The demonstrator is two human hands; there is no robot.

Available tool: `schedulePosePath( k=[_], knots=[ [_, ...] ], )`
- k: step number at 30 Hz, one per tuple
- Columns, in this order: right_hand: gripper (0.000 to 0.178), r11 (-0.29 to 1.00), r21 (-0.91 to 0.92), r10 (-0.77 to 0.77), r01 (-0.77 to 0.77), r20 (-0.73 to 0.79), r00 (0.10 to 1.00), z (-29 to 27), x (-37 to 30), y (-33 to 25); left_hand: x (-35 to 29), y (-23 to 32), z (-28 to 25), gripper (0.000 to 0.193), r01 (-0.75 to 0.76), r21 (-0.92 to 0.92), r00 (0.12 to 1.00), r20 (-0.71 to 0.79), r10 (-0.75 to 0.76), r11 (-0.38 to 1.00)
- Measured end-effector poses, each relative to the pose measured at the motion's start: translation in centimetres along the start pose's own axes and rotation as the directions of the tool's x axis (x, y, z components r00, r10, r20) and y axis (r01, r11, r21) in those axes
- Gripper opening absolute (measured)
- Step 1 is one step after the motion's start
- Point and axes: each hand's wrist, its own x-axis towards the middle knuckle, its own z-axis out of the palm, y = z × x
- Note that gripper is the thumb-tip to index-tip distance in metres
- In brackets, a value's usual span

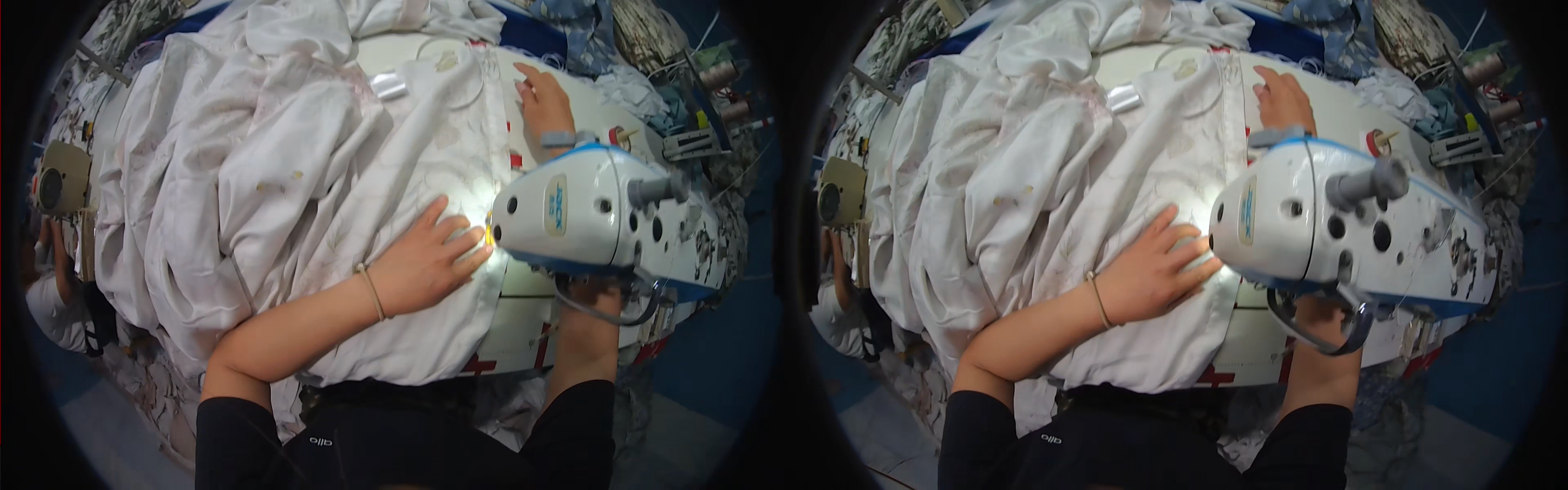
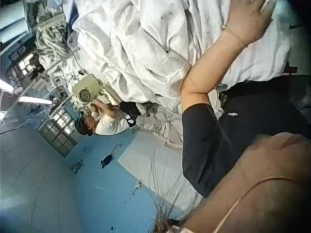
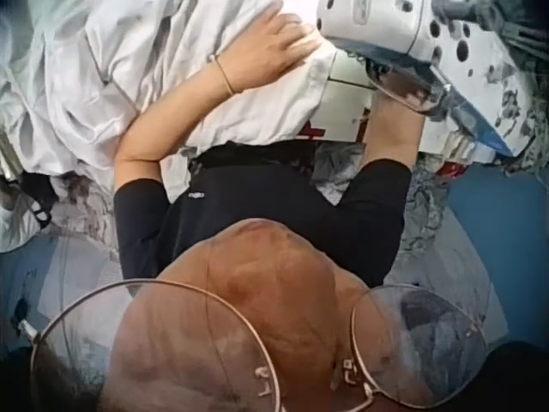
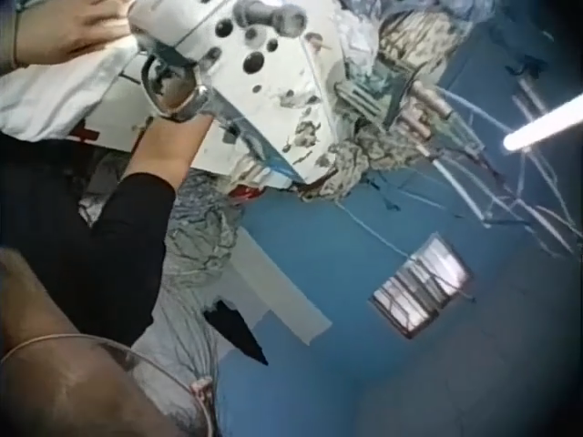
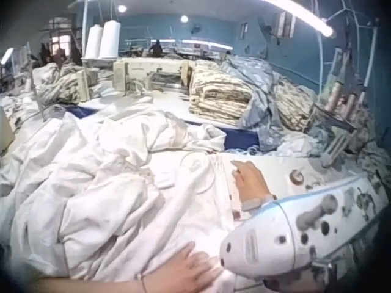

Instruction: Sewing pieces of white fabric together using an industrial sewing machine to assemble pillows or pillowcases.

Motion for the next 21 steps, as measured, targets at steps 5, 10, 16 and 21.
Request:
schedulePosePath(
  k=[5,10,16,21],
  knots=[
    [0.033,0.914,0.307,0.173,-0.265,0.296,0.939,-3.3,-6.7,-6.4,-0.7,-0.7,-0.3,0.044,0.006,-0.024,0.995,-0.097,-0.008,1.0],
    [0.036,0.97,0.196,0.11,-0.141,0.159,0.981,-2.0,-11.1,-1.2,-1.7,7.8,-1.9,0.047,0.264,-0.462,0.913,-0.164,-0.373,0.847],
    [0.042,0.949,-0.232,-0.255,0.215,-0.156,0.954,1.4,-16.2,5.7,-10.7,10.3,-1.4,0.048,0.493,-0.388,0.842,-0.015,-0.54,0.779],
    [0.025,0.972,-0.178,-0.13,0.151,0.125,0.984,-1.8,-22.9,1.7,-6.0,-8.0,-6.7,0.023,0.534,-0.445,0.813,0.037,-0.581,0.719]
  ],
)
